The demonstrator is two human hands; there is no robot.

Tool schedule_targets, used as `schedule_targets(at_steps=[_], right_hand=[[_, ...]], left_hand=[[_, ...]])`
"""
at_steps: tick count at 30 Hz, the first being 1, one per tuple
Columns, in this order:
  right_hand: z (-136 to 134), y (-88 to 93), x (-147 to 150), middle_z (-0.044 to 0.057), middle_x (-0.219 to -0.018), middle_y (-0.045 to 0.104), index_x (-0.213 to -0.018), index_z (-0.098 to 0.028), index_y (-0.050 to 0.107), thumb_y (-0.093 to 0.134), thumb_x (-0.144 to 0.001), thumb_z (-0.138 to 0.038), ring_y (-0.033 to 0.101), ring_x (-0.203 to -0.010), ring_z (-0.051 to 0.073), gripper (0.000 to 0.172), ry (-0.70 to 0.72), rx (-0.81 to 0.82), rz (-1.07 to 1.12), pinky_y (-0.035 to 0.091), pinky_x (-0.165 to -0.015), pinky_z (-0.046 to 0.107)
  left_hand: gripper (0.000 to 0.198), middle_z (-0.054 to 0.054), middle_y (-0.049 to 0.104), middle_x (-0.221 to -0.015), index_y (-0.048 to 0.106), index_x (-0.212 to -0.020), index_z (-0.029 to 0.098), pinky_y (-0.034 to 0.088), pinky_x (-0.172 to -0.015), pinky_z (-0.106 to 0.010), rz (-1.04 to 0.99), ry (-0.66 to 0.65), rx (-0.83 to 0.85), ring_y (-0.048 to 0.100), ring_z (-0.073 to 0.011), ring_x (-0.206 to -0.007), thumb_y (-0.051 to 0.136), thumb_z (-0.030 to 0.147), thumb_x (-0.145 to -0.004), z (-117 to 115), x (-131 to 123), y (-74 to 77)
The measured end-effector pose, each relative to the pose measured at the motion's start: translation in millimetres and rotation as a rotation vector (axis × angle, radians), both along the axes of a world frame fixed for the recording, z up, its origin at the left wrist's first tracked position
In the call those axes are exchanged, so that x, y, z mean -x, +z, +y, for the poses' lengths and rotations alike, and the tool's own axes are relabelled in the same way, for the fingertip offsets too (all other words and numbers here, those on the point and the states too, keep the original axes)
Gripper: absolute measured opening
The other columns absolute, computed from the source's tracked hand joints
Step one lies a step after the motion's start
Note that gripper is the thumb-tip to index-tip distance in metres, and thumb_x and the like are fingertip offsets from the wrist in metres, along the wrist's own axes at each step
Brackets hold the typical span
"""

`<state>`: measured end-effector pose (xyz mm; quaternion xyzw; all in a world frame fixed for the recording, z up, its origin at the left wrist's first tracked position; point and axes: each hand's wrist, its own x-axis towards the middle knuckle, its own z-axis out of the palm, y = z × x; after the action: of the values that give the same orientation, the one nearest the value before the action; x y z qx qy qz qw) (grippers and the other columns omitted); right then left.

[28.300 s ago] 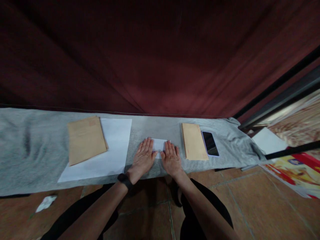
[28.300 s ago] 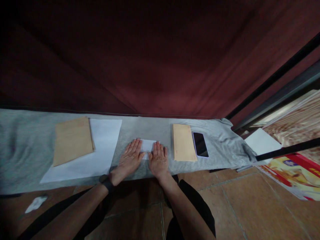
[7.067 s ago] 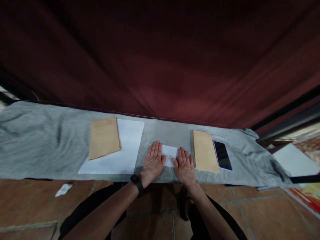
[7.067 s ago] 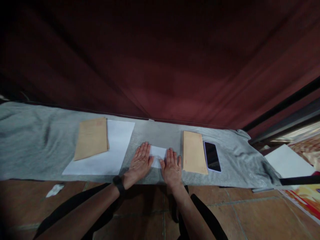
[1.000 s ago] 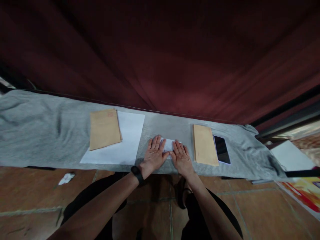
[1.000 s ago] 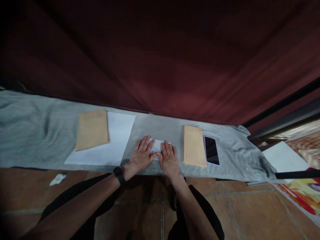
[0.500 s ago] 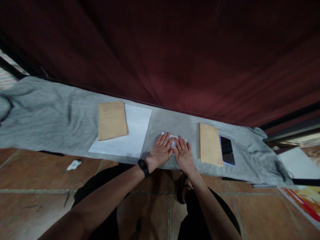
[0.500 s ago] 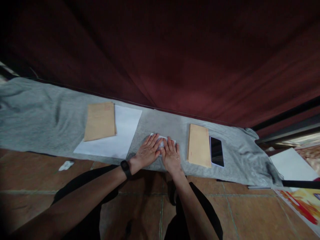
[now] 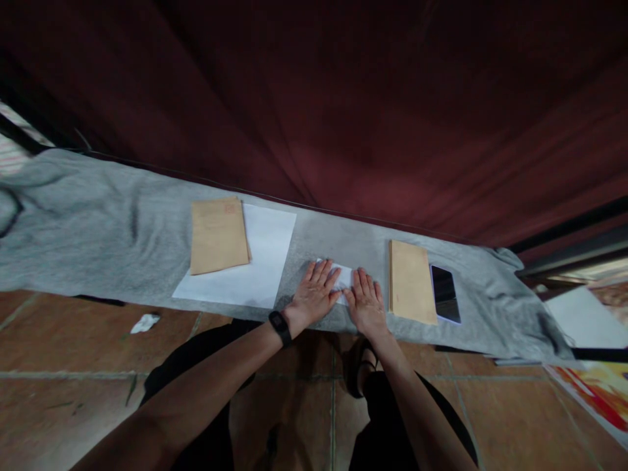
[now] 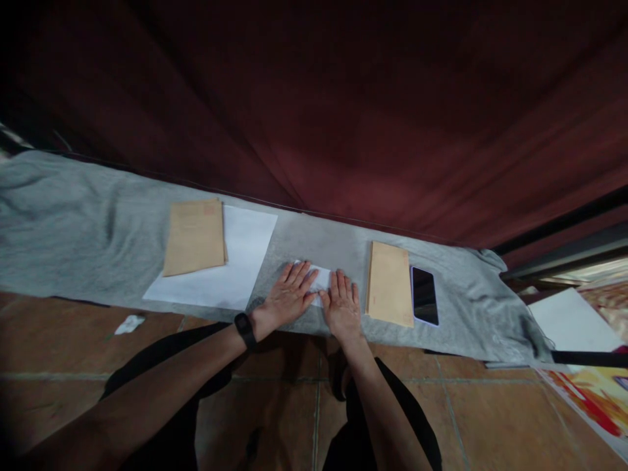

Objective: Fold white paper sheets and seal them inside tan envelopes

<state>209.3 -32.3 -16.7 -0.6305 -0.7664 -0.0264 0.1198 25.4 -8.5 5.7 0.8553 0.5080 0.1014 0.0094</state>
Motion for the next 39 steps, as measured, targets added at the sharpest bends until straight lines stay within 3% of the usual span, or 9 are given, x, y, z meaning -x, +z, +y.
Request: schedule_targets(at_steps=[5,15,21,23,29,34,39], right_hand=[[-2.4,-0.1,-2.1,0.015,-0.161,0.034,-0.157,-0.010,0.030,0.029,-0.106,-0.041,0.031,-0.149,0.029,0.059,-0.020,-0.002,-0.003,0.024,-0.121,0.051],[-5.4,1.8,-2.8,0.017,-0.158,0.038,-0.155,-0.008,0.034,0.033,-0.106,-0.044,0.035,-0.147,0.030,0.061,-0.059,-0.020,0.014,0.027,-0.119,0.050],[-8.3,2.2,-2.3,0.019,-0.158,0.038,-0.154,-0.008,0.034,0.033,-0.106,-0.044,0.036,-0.146,0.031,0.061,-0.068,-0.040,0.031,0.028,-0.119,0.051],[-8.4,3.5,-2.1,0.019,-0.158,0.039,-0.154,-0.008,0.035,0.033,-0.106,-0.043,0.035,-0.147,0.030,0.060,-0.073,-0.031,0.041,0.028,-0.119,0.051],[-2.5,10.4,-8.9,0.013,-0.155,0.046,-0.148,-0.014,0.047,0.023,-0.107,-0.036,0.038,-0.146,0.025,0.052,-0.084,0.065,0.249,0.029,-0.119,0.049],[-0.5,14.6,-14.9,0.013,-0.145,0.058,-0.138,-0.015,0.058,0.020,-0.108,-0.038,0.047,-0.139,0.022,0.054,-0.111,0.083,0.489,0.034,-0.119,0.046],[-0.8,21.8,-12.9,0.011,-0.137,0.064,-0.133,-0.017,0.063,0.017,-0.108,-0.042,0.055,-0.132,0.022,0.058,-0.143,0.050,0.540,0.041,-0.114,0.043]], left_hand=[[0.063,-0.015,0.030,-0.163,0.037,-0.154,0.018,0.012,-0.124,-0.050,0.005,0.010,0.019,0.027,-0.0293,-0.151,0.038,0.052,-0.101,0.6,2.4,-1.0],[0.066,-0.016,0.029,-0.163,0.030,-0.156,0.007,0.011,-0.125,-0.049,0.018,0.075,0.057,0.019,-0.0264,-0.154,0.029,0.044,-0.101,7.2,21.6,-8.0],[0.064,-0.019,0.035,-0.159,0.034,-0.153,0.002,0.012,-0.126,-0.050,0.002,0.127,0.024,0.025,-0.0293,-0.152,0.031,0.038,-0.100,9.6,20.6,0.6],[0.062,-0.018,0.036,-0.160,0.035,-0.153,0.004,0.014,-0.126,-0.048,-0.034,0.074,-0.015,0.027,-0.0280,-0.151,0.030,0.036,-0.101,7.5,12.7,5.6],[0.054,-0.014,0.044,-0.156,0.042,-0.149,0.011,0.024,-0.124,-0.042,-0.123,-0.272,0.000,0.033,-0.0215,-0.149,0.030,0.037,-0.104,-15.5,-19.4,8.9],[0.055,-0.010,0.045,-0.156,0.041,-0.150,0.016,0.022,-0.124,-0.044,-0.123,-0.353,0.025,0.035,-0.0238,-0.148,0.037,0.043,-0.103,-23.6,-25.5,8.2],[0.052,-0.007,0.055,-0.148,0.049,-0.145,0.019,0.023,-0.124,-0.043,-0.125,-0.434,0.034,0.040,-0.0223,-0.146,0.043,0.046,-0.102,-22.8,-30.8,8.4]])
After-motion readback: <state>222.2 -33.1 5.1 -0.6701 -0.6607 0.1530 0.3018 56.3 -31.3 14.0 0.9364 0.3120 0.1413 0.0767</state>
